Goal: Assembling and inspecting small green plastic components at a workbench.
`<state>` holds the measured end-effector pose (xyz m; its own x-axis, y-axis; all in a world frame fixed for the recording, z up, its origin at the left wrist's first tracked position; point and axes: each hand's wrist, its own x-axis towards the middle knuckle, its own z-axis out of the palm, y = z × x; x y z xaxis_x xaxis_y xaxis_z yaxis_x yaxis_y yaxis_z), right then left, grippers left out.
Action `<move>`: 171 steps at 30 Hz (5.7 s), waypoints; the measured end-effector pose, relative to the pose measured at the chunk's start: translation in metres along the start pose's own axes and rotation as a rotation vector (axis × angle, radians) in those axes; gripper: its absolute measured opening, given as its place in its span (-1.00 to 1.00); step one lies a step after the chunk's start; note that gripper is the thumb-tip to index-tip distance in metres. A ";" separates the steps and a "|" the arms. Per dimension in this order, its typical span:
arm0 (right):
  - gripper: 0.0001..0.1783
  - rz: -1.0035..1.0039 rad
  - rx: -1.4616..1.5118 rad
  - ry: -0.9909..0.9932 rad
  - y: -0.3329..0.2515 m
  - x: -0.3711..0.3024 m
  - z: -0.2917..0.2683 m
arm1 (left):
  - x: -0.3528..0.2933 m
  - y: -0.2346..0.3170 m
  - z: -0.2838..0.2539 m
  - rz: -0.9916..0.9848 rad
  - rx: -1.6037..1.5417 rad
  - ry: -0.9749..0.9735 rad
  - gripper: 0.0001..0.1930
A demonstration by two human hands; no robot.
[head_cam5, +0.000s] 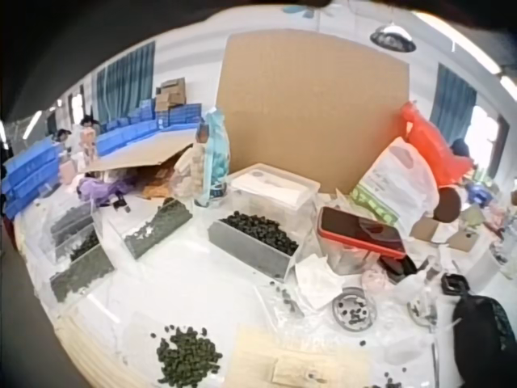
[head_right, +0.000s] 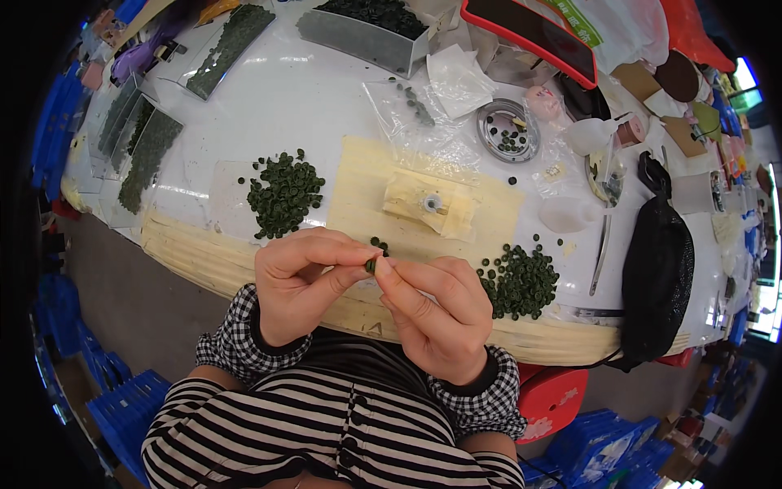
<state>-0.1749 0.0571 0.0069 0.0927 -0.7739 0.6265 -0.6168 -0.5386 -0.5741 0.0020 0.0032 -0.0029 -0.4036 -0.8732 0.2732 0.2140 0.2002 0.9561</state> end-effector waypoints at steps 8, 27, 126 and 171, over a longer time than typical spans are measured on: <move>-0.55 0.018 -0.011 0.005 -0.001 -0.001 0.000 | 0.001 0.004 -0.001 -0.058 -0.052 -0.031 -0.78; -0.55 -0.041 -0.030 -0.017 0.001 -0.001 0.000 | -0.002 -0.001 -0.002 -0.026 -0.023 -0.005 -0.80; -0.77 0.296 0.240 0.134 -0.008 -0.002 0.011 | -0.009 0.005 -0.003 -0.357 -0.332 -0.067 -0.77; -0.63 0.128 0.102 0.057 -0.005 -0.004 0.011 | -0.006 0.009 -0.002 0.177 0.365 0.027 -0.78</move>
<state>-0.1635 0.0591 0.0015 -0.0274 -0.8197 0.5722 -0.5378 -0.4704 -0.6996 0.0084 0.0090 0.0042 -0.3643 -0.8212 0.4391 -0.0537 0.4893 0.8705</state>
